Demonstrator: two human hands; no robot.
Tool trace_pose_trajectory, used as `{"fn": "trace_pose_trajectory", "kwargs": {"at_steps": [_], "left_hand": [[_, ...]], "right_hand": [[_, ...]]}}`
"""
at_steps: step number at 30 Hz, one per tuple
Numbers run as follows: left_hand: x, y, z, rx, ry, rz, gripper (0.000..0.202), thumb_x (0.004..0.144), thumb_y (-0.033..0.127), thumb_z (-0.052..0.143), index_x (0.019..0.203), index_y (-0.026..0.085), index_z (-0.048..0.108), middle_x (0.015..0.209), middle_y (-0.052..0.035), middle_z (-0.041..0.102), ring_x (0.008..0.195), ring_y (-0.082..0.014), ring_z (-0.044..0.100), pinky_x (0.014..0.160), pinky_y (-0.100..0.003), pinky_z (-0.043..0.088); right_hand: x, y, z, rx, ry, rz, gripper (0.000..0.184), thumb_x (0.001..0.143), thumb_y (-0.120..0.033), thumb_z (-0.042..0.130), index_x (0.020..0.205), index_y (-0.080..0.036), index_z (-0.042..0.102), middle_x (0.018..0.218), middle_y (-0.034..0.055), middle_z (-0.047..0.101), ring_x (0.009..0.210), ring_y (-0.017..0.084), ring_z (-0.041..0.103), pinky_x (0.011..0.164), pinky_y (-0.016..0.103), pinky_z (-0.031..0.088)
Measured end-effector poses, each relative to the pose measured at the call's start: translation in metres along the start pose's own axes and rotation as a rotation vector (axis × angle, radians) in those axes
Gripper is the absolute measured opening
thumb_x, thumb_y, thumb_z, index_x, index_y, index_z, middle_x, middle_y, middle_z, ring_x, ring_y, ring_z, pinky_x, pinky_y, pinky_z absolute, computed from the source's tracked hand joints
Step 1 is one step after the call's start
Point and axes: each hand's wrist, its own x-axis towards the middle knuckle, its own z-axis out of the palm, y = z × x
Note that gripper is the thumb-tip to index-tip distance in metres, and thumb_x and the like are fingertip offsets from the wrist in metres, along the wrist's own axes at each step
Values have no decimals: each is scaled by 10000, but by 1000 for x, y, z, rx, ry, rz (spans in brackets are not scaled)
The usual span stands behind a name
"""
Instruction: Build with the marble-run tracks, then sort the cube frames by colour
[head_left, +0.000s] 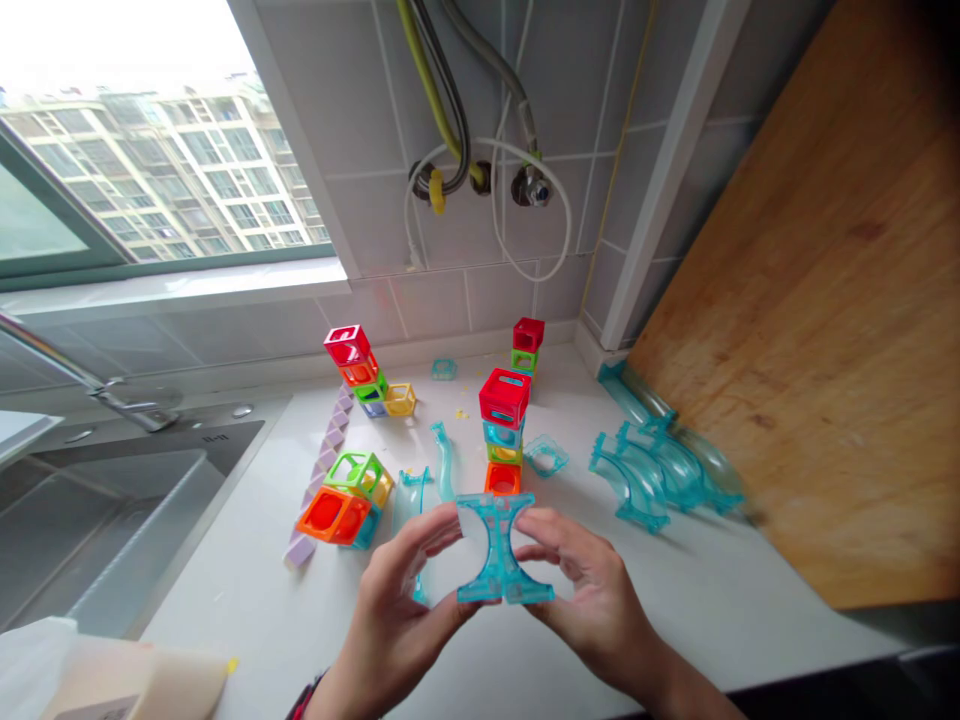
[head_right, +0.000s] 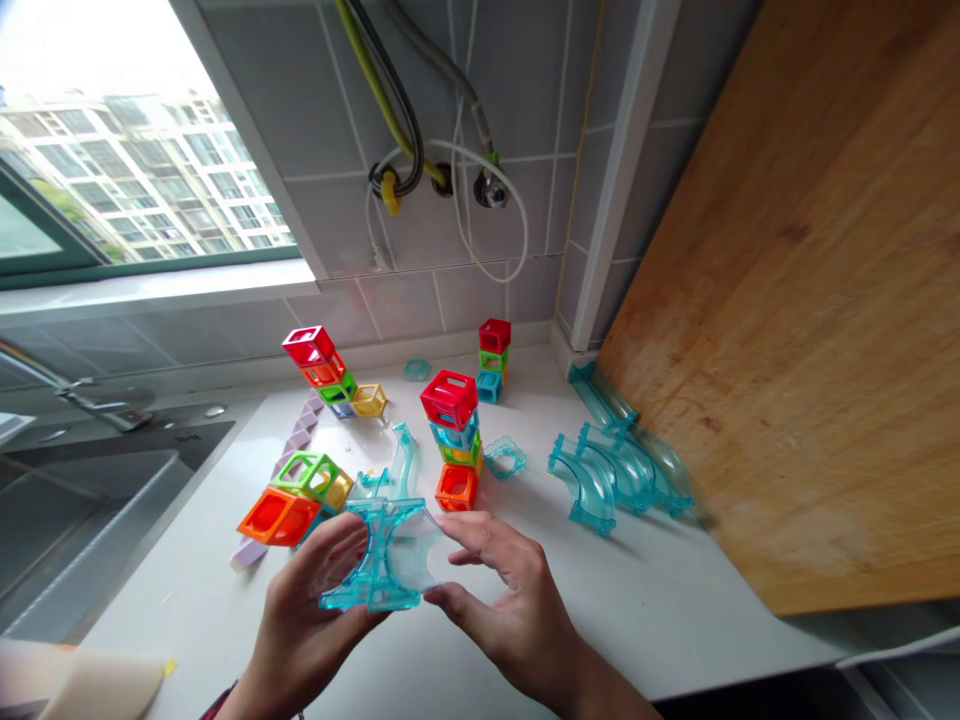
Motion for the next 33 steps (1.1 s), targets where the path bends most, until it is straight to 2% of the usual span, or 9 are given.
{"fn": "trace_pose_trajectory", "kwargs": {"at_steps": [7, 13, 18, 23, 28, 33], "left_hand": [[-9, -11, -5, -16, -8, 2, 686, 748, 37, 861, 1347, 333, 703, 1239, -52, 794, 1067, -241, 799, 948, -253, 636], [-10, -12, -6, 4, -3, -2, 669, 725, 47, 880, 1322, 302, 720, 1223, -63, 799, 1045, -247, 805, 929, -251, 643], [-12, -14, -8, 28, 4, 8, 668, 717, 58, 895, 1317, 299, 728, 1213, -66, 802, 1035, -251, 808, 920, -254, 648], [-13, -17, -9, 24, -13, 12, 653, 754, 77, 880, 1341, 314, 721, 1236, -67, 796, 1063, -237, 800, 965, -253, 628], [-10, -16, -7, -11, -16, 5, 666, 750, 80, 890, 1339, 342, 725, 1223, -51, 804, 1057, -233, 801, 949, -254, 636], [-9, -13, -6, -39, 17, -6, 631, 730, 78, 904, 1303, 298, 757, 1201, -85, 810, 1042, -265, 806, 928, -288, 655]], "right_hand": [[0, 0, -2, -28, -16, -14, 556, 877, -193, 827, 1380, -395, 700, 1287, 37, 715, 1036, 211, 729, 895, 312, 666], [1, -4, -1, -19, -21, -29, 597, 867, -166, 834, 1386, -425, 690, 1279, 15, 715, 1001, 180, 734, 872, 269, 663], [1, -2, 0, 4, -16, -15, 592, 857, -167, 845, 1370, -425, 702, 1268, 18, 715, 1001, 185, 736, 874, 281, 664], [0, -1, 0, 1, -31, -1, 569, 873, -195, 837, 1383, -404, 699, 1274, 32, 711, 954, 175, 741, 870, 283, 667], [2, -6, 0, -50, -12, -33, 524, 878, -248, 843, 1374, -362, 718, 1234, 55, 740, 931, 180, 745, 835, 268, 672], [2, -6, 0, -64, -6, -33, 498, 897, -283, 826, 1377, -362, 717, 1247, 66, 743, 945, 197, 752, 840, 294, 681]]}}
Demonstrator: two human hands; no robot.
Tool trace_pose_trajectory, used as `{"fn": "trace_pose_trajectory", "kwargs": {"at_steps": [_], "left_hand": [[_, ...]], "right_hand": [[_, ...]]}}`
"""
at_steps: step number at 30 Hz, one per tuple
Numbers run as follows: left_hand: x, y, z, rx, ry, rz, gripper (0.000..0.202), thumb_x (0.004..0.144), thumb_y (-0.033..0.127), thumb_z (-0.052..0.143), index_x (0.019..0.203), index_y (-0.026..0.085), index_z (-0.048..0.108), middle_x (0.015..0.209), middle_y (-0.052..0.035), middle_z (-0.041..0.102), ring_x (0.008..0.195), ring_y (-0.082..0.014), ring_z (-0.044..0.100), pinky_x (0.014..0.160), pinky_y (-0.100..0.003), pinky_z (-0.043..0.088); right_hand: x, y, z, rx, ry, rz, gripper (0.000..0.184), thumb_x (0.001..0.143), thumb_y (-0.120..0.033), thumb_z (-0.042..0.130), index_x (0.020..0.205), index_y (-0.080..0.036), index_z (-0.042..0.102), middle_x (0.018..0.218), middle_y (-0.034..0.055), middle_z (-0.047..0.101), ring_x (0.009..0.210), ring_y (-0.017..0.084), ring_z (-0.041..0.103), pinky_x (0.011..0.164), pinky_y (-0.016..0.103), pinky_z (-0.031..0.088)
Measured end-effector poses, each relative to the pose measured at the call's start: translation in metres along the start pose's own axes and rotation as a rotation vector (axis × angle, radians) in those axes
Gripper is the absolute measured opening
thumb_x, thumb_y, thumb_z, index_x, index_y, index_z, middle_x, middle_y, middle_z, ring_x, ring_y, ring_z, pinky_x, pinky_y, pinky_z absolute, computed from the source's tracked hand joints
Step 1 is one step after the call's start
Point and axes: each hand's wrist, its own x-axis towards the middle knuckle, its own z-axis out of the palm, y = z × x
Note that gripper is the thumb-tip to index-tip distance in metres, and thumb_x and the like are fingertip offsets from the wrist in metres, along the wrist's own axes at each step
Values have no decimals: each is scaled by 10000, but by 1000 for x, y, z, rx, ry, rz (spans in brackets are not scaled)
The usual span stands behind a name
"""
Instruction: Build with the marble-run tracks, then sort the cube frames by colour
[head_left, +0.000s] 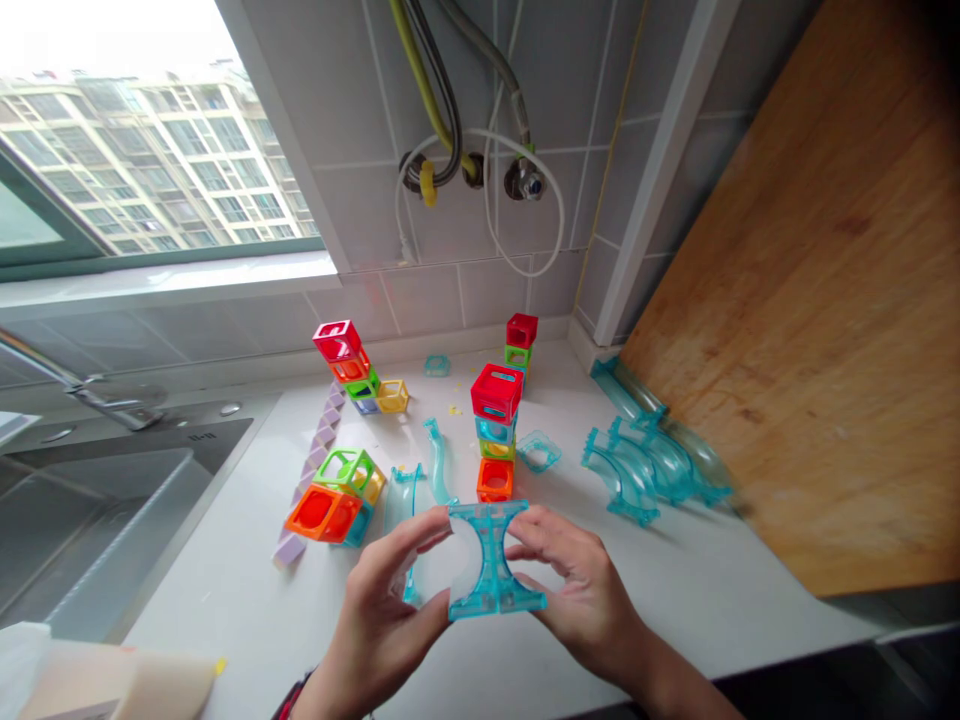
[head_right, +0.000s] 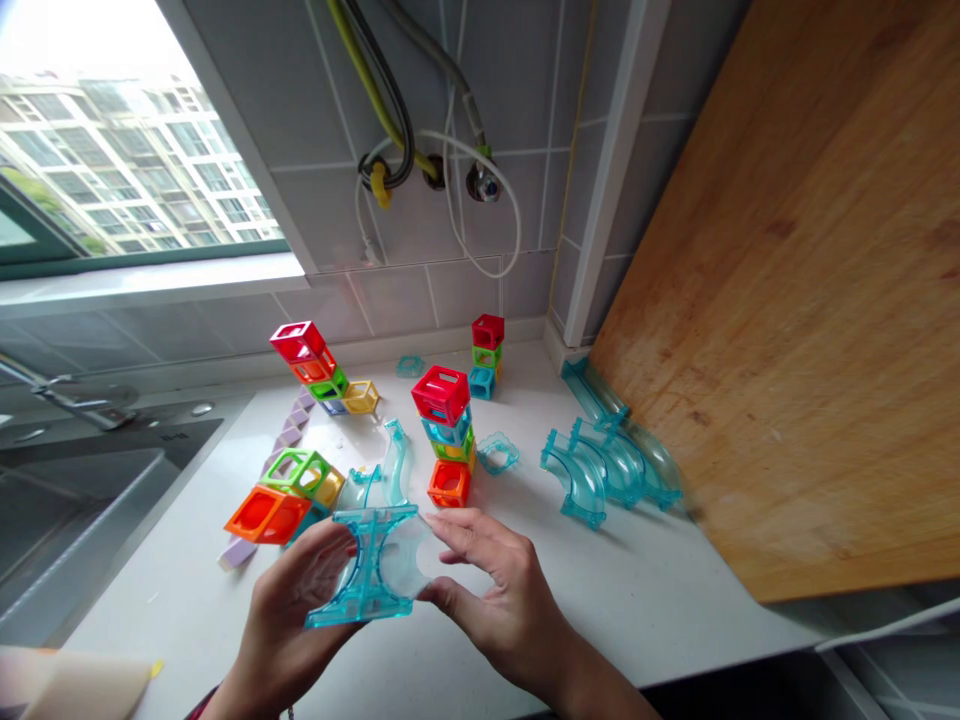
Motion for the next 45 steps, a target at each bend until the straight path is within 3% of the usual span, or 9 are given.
{"fn": "trace_pose_trajectory", "kwargs": {"at_steps": [13, 21, 28, 34, 40, 45], "left_hand": [[-1, -2, -2, 19, -26, 2, 674, 724, 14, 867, 1321, 304, 748, 1220, -88, 802, 1078, -253, 796, 958, -247, 629], [-2, -4, -3, 17, -47, -8, 655, 735, 20, 860, 1324, 281, 743, 1242, -114, 794, 1101, -283, 789, 967, -293, 639], [-1, -2, 1, 26, -20, -9, 679, 727, 26, 868, 1321, 326, 732, 1236, -58, 799, 1075, -253, 797, 936, -268, 650], [0, -1, 2, 71, -12, -29, 678, 688, 40, 907, 1292, 297, 740, 1223, -58, 804, 1035, -257, 808, 918, -280, 663], [4, 3, 4, 74, -25, -84, 646, 687, 144, 954, 1281, 277, 740, 1122, -52, 831, 972, -258, 821, 889, -311, 681], [8, 4, 6, 26, -41, -201, 621, 674, 281, 984, 1251, 222, 761, 1043, -99, 844, 966, -315, 821, 862, -384, 696]], "right_hand": [[-3, 4, 0, -13, -27, 31, 490, 936, -330, 782, 1416, -361, 687, 1321, 85, 715, 963, 211, 764, 861, 318, 684], [-3, 8, 0, -8, -22, 48, 476, 925, -331, 795, 1393, -347, 708, 1299, 82, 713, 1009, 218, 745, 896, 325, 676], [-2, 6, -1, -6, -72, 62, 538, 939, -301, 778, 1457, -363, 648, 1297, 77, 690, 1056, 228, 705, 954, 363, 650], [-2, 4, -2, -29, -77, 42, 527, 947, -265, 765, 1454, -357, 651, 1291, 83, 677, 1061, 227, 698, 949, 350, 640], [-1, 1, -2, -72, -56, 25, 465, 959, -262, 746, 1416, -319, 683, 1269, 88, 688, 1032, 214, 713, 912, 310, 639], [-1, -2, -1, -49, -52, 64, 438, 958, -296, 751, 1393, -308, 698, 1274, 87, 683, 1102, 233, 707, 933, 319, 646]]}}
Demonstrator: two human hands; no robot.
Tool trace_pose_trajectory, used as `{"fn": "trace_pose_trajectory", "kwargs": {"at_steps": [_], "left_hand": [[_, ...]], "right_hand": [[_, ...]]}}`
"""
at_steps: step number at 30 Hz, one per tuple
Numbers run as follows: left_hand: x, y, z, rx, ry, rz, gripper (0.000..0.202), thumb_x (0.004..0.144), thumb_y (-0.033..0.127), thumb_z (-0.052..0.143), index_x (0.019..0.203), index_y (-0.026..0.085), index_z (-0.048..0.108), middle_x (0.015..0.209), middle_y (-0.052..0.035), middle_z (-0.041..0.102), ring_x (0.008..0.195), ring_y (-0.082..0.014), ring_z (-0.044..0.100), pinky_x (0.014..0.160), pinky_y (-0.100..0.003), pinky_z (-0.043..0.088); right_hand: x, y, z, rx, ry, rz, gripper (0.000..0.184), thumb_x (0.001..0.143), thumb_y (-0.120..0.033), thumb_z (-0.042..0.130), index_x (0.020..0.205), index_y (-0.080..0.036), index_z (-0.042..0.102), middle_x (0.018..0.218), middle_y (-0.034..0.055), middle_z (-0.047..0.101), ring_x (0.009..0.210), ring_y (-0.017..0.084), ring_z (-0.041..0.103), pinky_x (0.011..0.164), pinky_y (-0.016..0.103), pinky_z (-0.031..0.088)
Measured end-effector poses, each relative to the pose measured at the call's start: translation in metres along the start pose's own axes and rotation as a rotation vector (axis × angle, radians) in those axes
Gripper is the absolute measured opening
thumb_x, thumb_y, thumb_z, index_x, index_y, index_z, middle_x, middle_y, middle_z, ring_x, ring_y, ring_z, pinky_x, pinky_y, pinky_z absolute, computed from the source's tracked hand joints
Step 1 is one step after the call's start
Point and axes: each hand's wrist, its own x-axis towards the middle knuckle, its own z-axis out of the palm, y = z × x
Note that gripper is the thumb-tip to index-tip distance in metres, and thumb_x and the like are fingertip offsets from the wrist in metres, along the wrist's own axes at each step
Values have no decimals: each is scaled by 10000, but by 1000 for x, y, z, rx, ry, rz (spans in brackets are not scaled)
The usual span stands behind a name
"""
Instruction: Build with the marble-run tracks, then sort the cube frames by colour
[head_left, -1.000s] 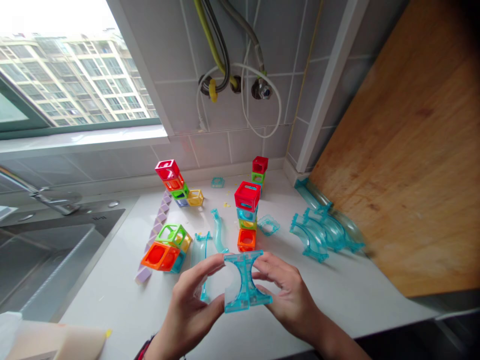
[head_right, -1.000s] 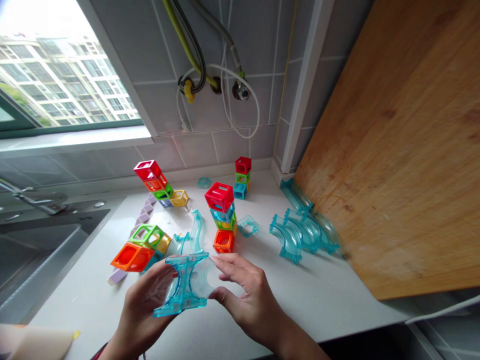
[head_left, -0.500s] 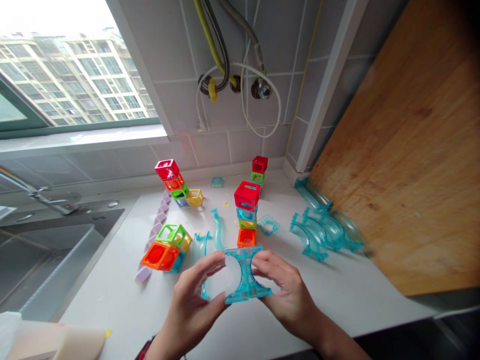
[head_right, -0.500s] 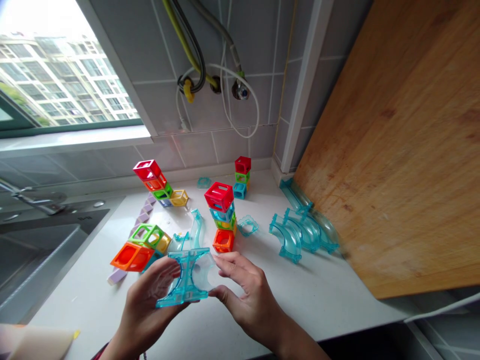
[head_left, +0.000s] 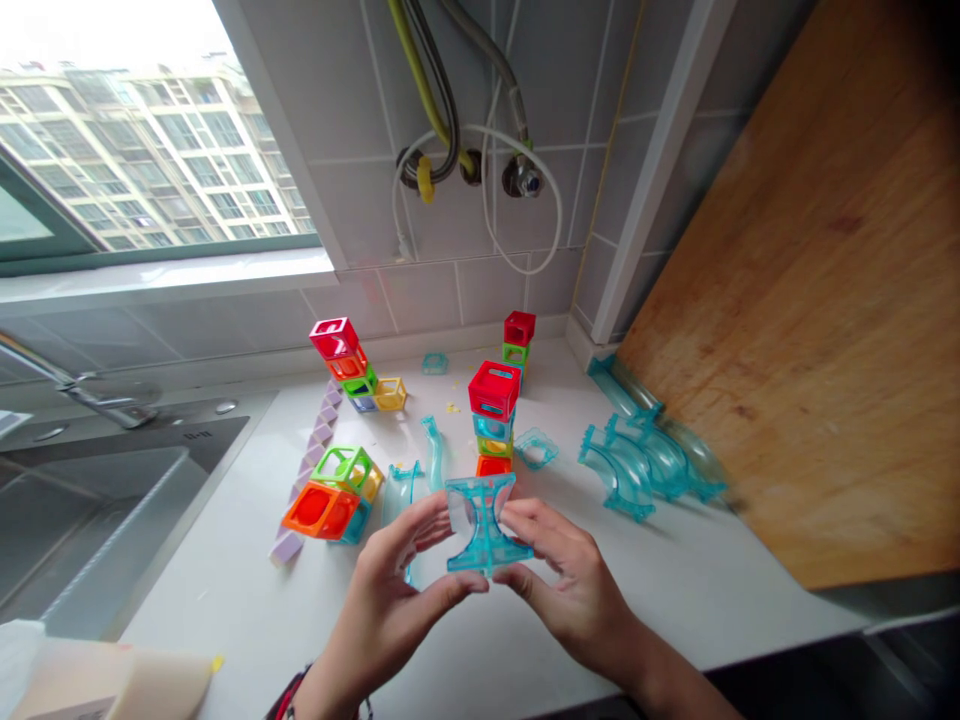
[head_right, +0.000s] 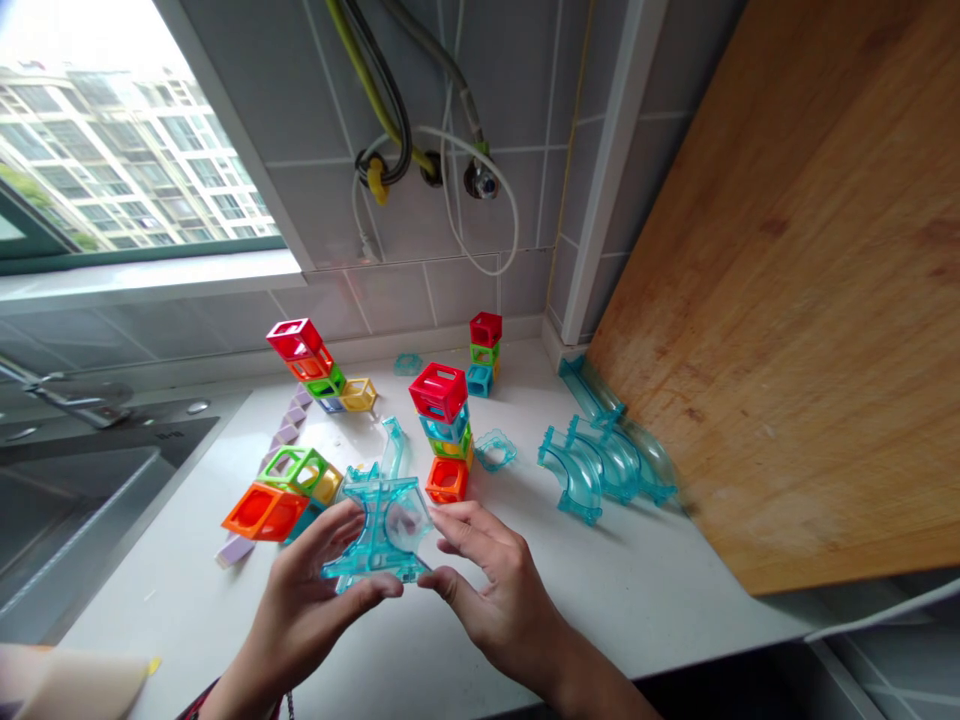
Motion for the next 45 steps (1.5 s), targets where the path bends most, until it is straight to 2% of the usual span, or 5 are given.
{"fn": "trace_pose_trajectory", "kwargs": {"at_steps": [13, 25, 36, 41, 45], "left_hand": [[12, 7, 4, -518, -251, -398, 558, 827, 278, 892, 1339, 198, 686, 1226, -180, 789, 1067, -343, 790, 884, -418, 669], [8, -9, 1, -385, -127, -438, 494, 966, 571, 679, 1156, 128, 789, 1030, -160, 814, 841, -257, 790, 708, -302, 628], [13, -11, -3, -233, -208, -327, 265, 898, 439, 790, 1015, 201, 784, 1139, -98, 785, 1002, -261, 741, 872, -303, 622], [14, -6, 5, -14, -225, -140, 235, 911, 442, 757, 903, 207, 746, 1033, -75, 765, 995, -253, 727, 820, -274, 623], [10, -12, 11, 72, -140, -21, 259, 880, 411, 796, 1050, 237, 709, 991, -34, 740, 891, -209, 724, 782, -267, 628]], "right_hand": [[3, -13, 0, 261, -64, 205, 385, 949, -359, 766, 1314, -244, 726, 1243, 103, 652, 1133, 255, 691, 981, 406, 637], [3, -8, 0, 372, -81, 265, 361, 930, -401, 778, 1253, -240, 768, 1146, 83, 682, 1040, 228, 693, 876, 331, 604], [6, -6, 2, 241, -73, 201, 367, 931, -372, 759, 1275, -244, 756, 1267, 100, 718, 1166, 277, 710, 984, 388, 597], [8, -1, 7, -10, 79, 97, 258, 883, -273, 759, 1132, -209, 782, 1027, 68, 745, 851, 191, 728, 770, 300, 625], [9, 3, 10, -119, 134, 34, 108, 883, -259, 723, 969, -207, 763, 861, 25, 698, 758, 165, 690, 694, 266, 597]]}}
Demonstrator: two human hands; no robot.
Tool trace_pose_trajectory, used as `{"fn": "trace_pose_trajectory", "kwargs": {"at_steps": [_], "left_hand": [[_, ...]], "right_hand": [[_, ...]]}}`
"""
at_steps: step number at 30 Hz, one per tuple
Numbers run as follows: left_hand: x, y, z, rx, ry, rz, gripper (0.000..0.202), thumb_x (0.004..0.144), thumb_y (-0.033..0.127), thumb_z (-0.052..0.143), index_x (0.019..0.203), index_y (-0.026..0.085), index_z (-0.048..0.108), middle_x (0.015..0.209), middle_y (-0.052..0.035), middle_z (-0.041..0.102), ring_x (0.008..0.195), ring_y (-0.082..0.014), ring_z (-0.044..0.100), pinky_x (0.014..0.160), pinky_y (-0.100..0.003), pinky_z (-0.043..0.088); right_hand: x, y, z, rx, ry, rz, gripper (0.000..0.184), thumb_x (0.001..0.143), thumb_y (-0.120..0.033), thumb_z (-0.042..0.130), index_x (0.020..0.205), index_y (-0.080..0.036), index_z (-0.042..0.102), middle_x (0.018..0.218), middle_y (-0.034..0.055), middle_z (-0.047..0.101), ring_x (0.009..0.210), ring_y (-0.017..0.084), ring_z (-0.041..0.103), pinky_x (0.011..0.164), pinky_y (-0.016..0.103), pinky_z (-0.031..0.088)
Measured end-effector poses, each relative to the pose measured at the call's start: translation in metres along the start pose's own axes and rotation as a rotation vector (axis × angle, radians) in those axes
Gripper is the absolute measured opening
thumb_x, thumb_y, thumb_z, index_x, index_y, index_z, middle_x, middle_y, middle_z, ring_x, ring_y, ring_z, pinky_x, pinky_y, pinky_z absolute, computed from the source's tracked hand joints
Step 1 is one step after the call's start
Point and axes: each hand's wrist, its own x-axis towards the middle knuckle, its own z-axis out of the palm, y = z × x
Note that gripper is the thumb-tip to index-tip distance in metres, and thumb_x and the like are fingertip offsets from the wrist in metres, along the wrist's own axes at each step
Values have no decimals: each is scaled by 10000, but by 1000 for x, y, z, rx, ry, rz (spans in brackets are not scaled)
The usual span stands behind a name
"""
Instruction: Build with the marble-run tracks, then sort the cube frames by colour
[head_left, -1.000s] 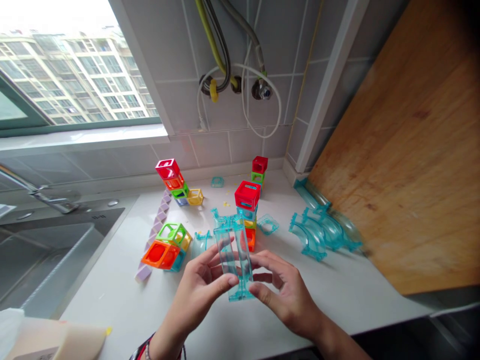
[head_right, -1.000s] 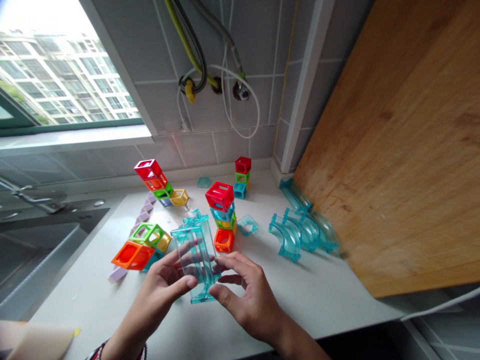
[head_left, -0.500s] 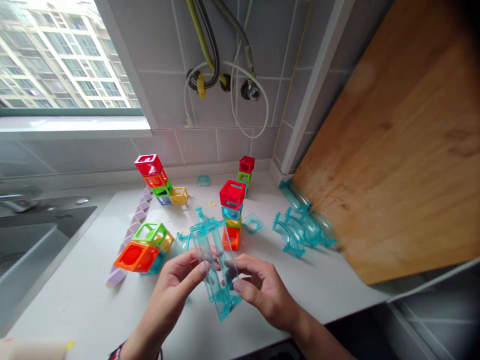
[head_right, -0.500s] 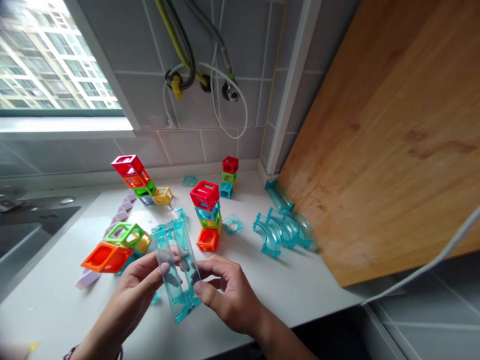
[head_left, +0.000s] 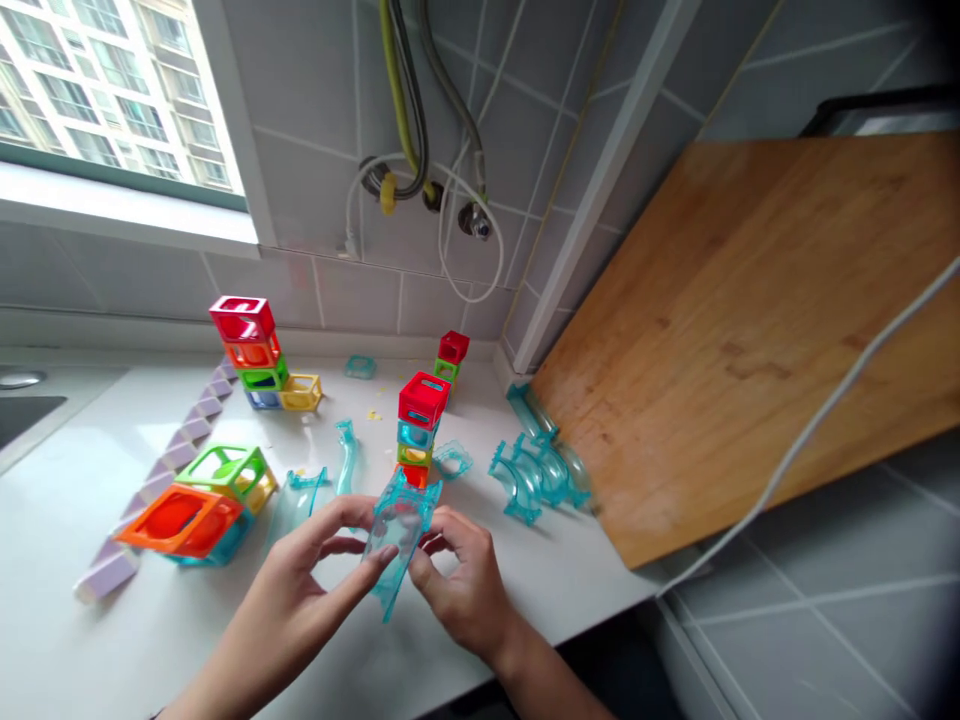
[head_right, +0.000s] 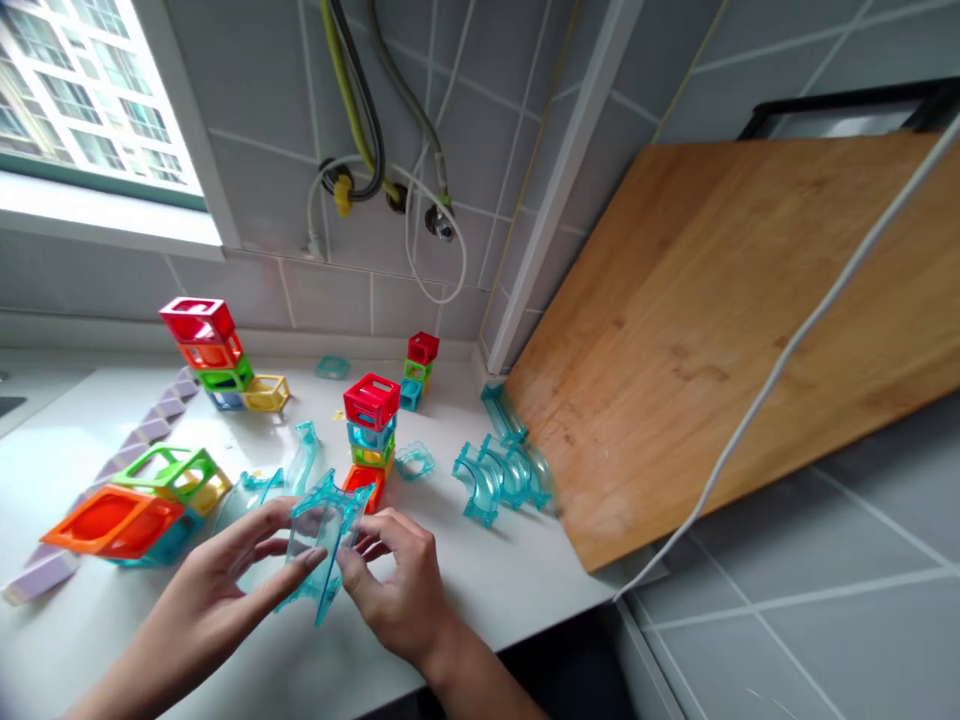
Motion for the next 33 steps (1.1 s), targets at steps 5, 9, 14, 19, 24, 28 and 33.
{"fn": "trace_pose_trajectory", "kwargs": {"at_steps": [5, 9, 14, 19, 24, 28, 33], "left_hand": [[-1, -4, 6, -32, -16, -1, 236, 931, 424, 739, 1049, 233, 664, 978, -18, 731, 856, -188, 737, 738, -252, 632], [0, -3, 8, -49, -130, -12, 243, 983, 446, 670, 1111, 241, 664, 1064, -35, 759, 941, -205, 760, 830, -297, 644], [0, -4, 8, -73, -158, -58, 315, 1022, 503, 583, 1203, 248, 621, 1190, -78, 747, 980, -216, 759, 788, -308, 645], [-2, -6, 8, -24, -169, -12, 311, 1047, 479, 526, 1238, 251, 618, 1097, -57, 764, 928, -196, 734, 763, -294, 607], [-5, -10, 16, 138, -235, 97, 262, 1051, 413, 481, 1090, 237, 671, 1014, -46, 762, 789, -173, 696, 717, -284, 558], [-8, -12, 22, 324, -287, 222, 247, 1035, 335, 468, 1021, 224, 688, 906, -41, 750, 723, -176, 683, 695, -289, 522], [-10, -12, 20, 416, -303, 278, 239, 1023, 274, 457, 960, 217, 680, 880, -49, 750, 711, -182, 690, 665, -285, 495]], "right_hand": [[-1, 6, 0, -24, 30, 22, 99, 891, -297, 730, 929, -206, 731, 846, 18, 706, 733, 156, 673, 677, 259, 572], [-5, 14, 0, -1, 25, 62, 172, 910, -360, 730, 861, -200, 691, 796, 15, 692, 714, 158, 651, 694, 280, 555], [-15, 9, -9, 79, 61, 146, 318, 902, -430, 735, 757, -212, 555, 649, -29, 585, 556, 134, 593, 572, 262, 497], [-2, -26, -68, -192, 157, 101, 388, 936, -453, 669, 716, -239, 432, 555, -88, 424, 471, 96, 423, 492, 227, 366], [82, -62, -134, -910, 70, 207, 348, 968, -409, 556, 695, -232, 432, 613, -49, 532, 548, 117, 543, 563, 224, 440], [165, -62, -144, -1102, -81, 360, 246, 942, -304, 620, 727, -199, 566, 596, -24, 636, 507, 127, 626, 559, 217, 468], [230, -32, -125, -1328, -261, 540, 210, 980, -339, 706, 977, -130, 716, 914, 62, 752, 790, 178, 727, 771, 316, 594]]}}
